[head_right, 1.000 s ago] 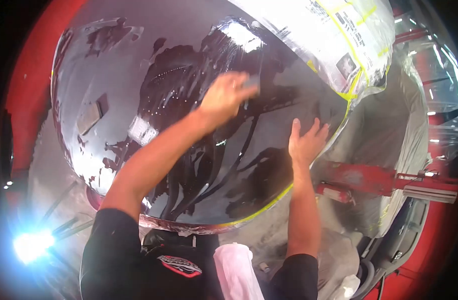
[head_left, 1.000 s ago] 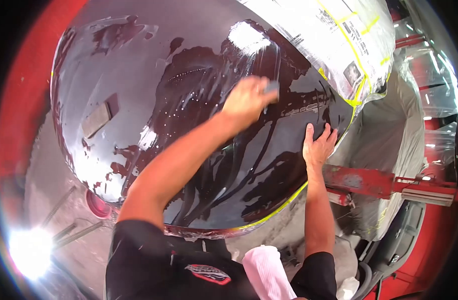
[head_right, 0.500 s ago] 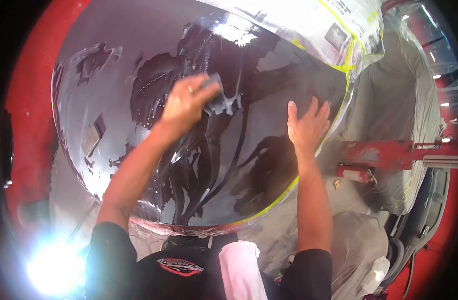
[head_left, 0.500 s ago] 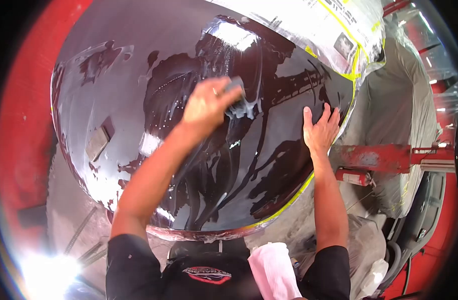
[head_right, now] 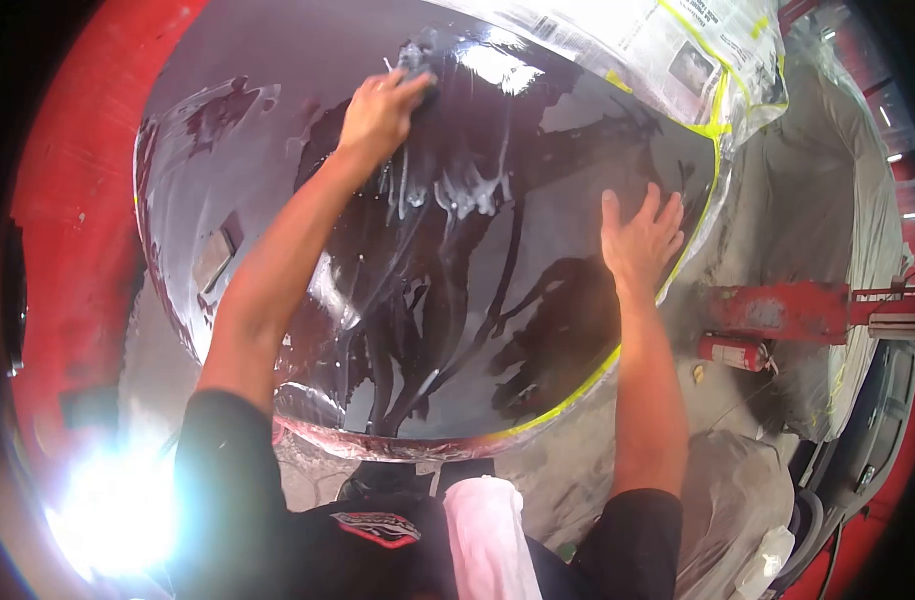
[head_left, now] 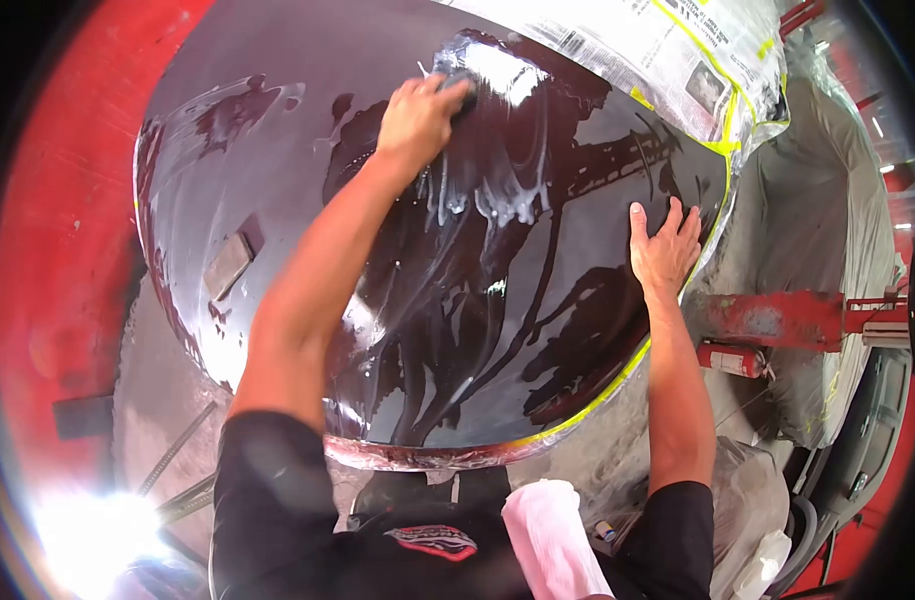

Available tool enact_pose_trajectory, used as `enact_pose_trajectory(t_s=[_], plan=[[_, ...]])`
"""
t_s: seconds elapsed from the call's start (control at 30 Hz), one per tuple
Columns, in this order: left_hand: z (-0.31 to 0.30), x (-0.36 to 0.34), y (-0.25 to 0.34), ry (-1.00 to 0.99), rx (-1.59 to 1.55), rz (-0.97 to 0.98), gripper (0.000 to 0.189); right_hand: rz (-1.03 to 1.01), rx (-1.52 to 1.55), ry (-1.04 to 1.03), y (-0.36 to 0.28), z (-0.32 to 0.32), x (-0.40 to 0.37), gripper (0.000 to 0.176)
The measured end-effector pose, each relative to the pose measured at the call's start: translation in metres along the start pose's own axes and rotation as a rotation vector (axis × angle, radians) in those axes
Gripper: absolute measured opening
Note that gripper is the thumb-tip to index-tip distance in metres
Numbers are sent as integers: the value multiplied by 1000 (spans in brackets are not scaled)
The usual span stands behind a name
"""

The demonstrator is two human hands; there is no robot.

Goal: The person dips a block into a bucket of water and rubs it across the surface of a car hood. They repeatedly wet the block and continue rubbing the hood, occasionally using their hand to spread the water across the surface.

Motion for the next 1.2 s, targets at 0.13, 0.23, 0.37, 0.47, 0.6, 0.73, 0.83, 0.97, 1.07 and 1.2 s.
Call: enact_pose_trajectory(t_s=[0.13,0.23,0.37,0.47,0.6,0.73,0.83,0.97,1.07,1.2], plan=[[-5,-13,17,-137,-4,-54,47,-20,23,-11,-1,-3,-1,80],[-48,-101,59,6,-205,18,43,-13,-30,-3,0,2,-1,79],[-19,-21,6,-112,-56,-47,42,6,-13,-23,0,1,-1,78],[5,9,-6,45,33,-91,37,-13,5,-9,-1,-1,-1,78],[-27,-63,63,57,-114,-62,42,-64,-58,13,0,3,2,78],[-18,-85,70,13,-214,29,54,-181,-67,109,-3,5,5,77],[0,-1,6,-136,-86,-235,45,-199,-30,119,2,7,5,75],[-9,-46,48,51,-93,-233,43,-203,-6,125,3,7,5,73],[-32,-117,83,93,-295,-139,43,-171,5,104,3,9,5,74],[-16,-37,17,-67,-60,-263,49,-154,-11,101,3,8,4,74]])
Point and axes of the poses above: each hand's wrist, its own x-axis towards the middle knuckle, its own z-axis out of the palm, y = z × x, the point moved 5 cm from there along x, towards the middle knuckle, and after that the axes turned 2 degrees about z, right-handed, at the moved point
